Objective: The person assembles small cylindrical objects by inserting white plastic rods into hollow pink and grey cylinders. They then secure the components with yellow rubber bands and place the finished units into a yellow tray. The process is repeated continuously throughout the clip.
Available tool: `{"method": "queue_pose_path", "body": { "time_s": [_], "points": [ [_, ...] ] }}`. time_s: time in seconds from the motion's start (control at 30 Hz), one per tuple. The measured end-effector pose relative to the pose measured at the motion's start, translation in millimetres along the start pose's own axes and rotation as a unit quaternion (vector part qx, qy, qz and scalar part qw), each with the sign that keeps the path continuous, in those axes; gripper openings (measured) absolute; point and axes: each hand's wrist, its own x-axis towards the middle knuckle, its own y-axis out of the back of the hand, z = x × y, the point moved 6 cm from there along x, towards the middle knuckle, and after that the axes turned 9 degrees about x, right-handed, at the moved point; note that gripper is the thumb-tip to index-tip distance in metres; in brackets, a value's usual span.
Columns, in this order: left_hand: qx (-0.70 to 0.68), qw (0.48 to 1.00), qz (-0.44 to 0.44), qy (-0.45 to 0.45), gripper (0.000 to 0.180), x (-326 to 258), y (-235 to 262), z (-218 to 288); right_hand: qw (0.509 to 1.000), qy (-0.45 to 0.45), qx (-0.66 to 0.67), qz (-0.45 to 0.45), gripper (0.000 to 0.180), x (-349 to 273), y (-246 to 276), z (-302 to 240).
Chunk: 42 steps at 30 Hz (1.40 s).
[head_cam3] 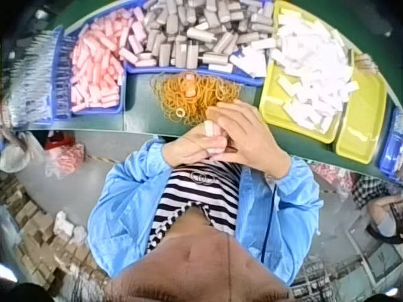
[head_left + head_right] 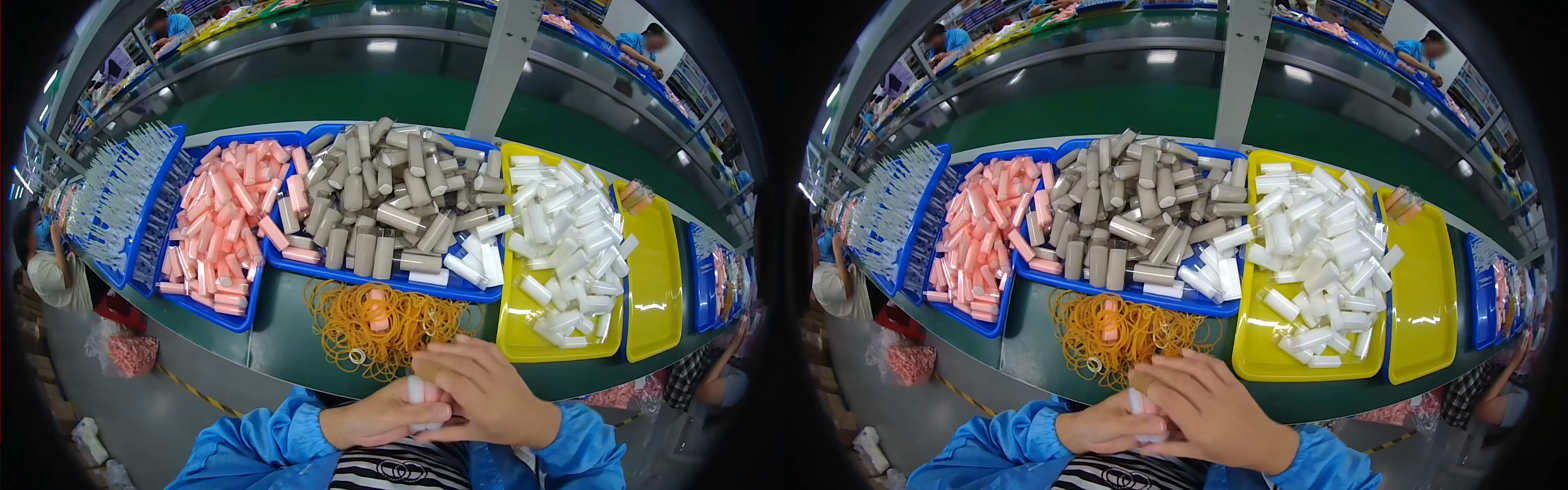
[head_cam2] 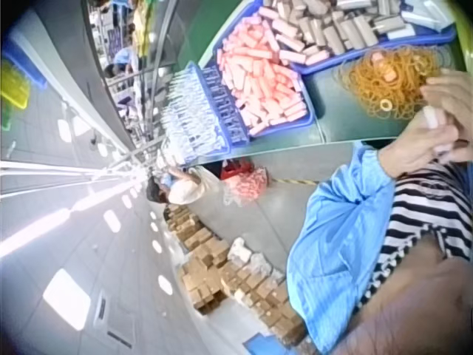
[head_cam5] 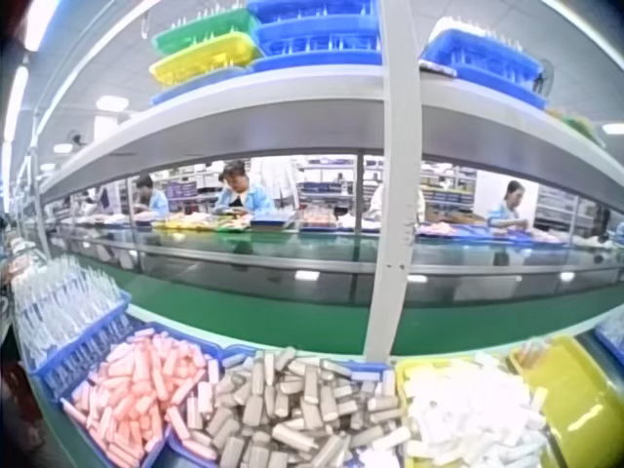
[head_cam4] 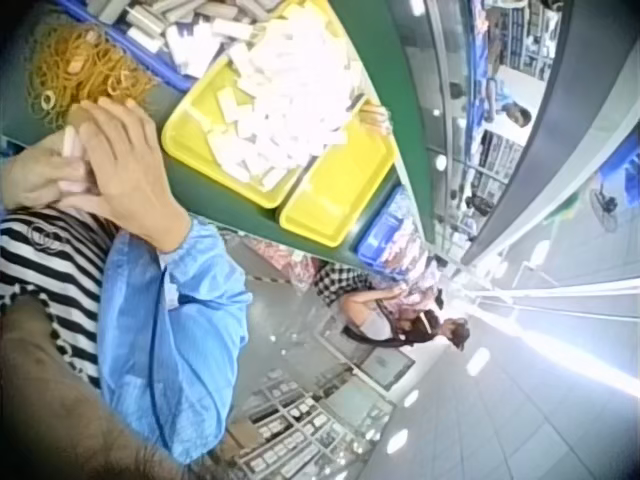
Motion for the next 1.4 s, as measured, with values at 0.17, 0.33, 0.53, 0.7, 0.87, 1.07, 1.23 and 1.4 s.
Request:
{"method": "queue_pose_path", "body": {
  "time_s": [0.17,0.33,0.53,0.7,0.87,1.07,1.23,1.4],
  "points": [
    [0.201,0.961,0.18,-0.052,0.016,-18.4,0.4,53.9,0.982,-0.083,-0.167,0.038,0.038,1.7,52.9,25.4],
    [0.305,0.908,0.256,-0.127,0.015,-26.8,12.6,80.0,0.937,-0.043,-0.346,0.0,0.009,4.8,23.9,36.1],
    [0.385,0.851,0.308,-0.18,0.019,-31.6,12.5,95.8,0.944,-0.054,-0.325,0.023,0.01,15.9,27.0,33.8],
    [0.365,0.859,0.319,-0.164,0.022,-29.6,4.5,110.0,0.981,-0.114,-0.112,0.115,0.01,19.2,62.3,26.2],
    [0.503,0.741,0.231,-0.38,0.023,0.5,-11.3,128.0,0.982,-0.095,0.091,0.137,0.009,33.0,62.2,14.6],
    [0.435,0.811,0.26,-0.293,0.023,16.7,-4.1,128.7,0.775,-0.042,0.604,0.182,0.012,33.5,56.3,15.3],
    [0.388,0.898,0.113,-0.173,0.023,14.6,-23.9,115.7,0.981,0.067,0.036,0.177,0.032,47.4,65.1,-8.9],
    [0.688,0.689,0.128,-0.186,0.04,12.6,-26.5,111.2,0.992,0.069,-0.109,0.005,0.058,60.1,51.7,-13.6]
  ]
}}
